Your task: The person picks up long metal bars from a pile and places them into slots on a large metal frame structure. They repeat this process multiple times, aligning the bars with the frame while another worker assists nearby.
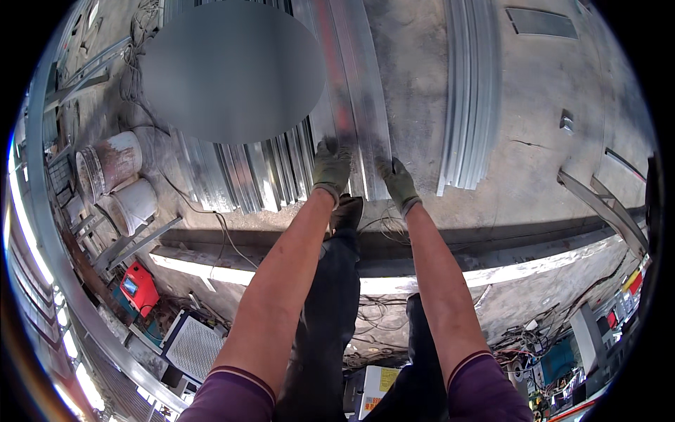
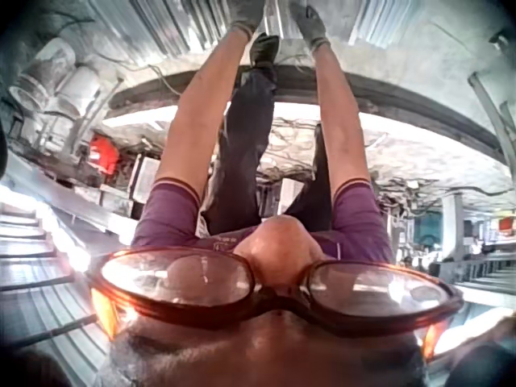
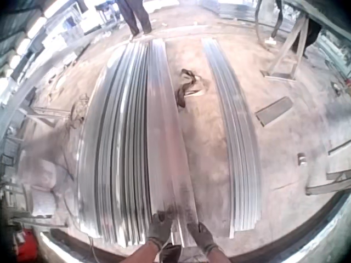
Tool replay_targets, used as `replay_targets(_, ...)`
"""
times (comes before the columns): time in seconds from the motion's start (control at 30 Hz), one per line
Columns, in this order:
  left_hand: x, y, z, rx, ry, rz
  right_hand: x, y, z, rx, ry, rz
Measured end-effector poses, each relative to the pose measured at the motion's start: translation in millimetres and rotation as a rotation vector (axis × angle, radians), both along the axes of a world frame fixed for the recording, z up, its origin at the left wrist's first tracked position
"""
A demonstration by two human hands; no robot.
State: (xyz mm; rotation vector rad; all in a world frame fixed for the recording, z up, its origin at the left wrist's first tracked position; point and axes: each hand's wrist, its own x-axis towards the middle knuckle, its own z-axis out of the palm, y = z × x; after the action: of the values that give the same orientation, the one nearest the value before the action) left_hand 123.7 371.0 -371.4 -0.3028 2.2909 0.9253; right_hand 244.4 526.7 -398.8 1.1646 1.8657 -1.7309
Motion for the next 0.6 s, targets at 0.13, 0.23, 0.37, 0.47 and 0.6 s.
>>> replay_targets(0.13,11.5,17.9,-11.3,-0.302,0.087,-0.052,-23.3,-9.1,-7.2,-0.131,-0.067,-0.080)
replay_targets(0.23,3.1,16.5,-4.5,-0.336,0.030,-0.035,-17.3,-8.8,-18.0,-0.218,-0.122,-0.145)
replay_targets(0.37,-9.3,9.8,9.6,-0.359,-0.053,-0.010,-22.8,-16.1,-17.0,-0.246,-0.151,-0.161)
replay_targets(0.47,-16.4,-3.9,13.1,-0.248,-0.262,-0.087,-24.9,-8.3,-12.5,-0.346,-0.158,-0.121)
replay_targets(0.6,-10.6,-13.9,10.6,-0.136,-0.258,-0.041,-20.6,4.7,-6.0,-0.511,-0.098,-0.087)
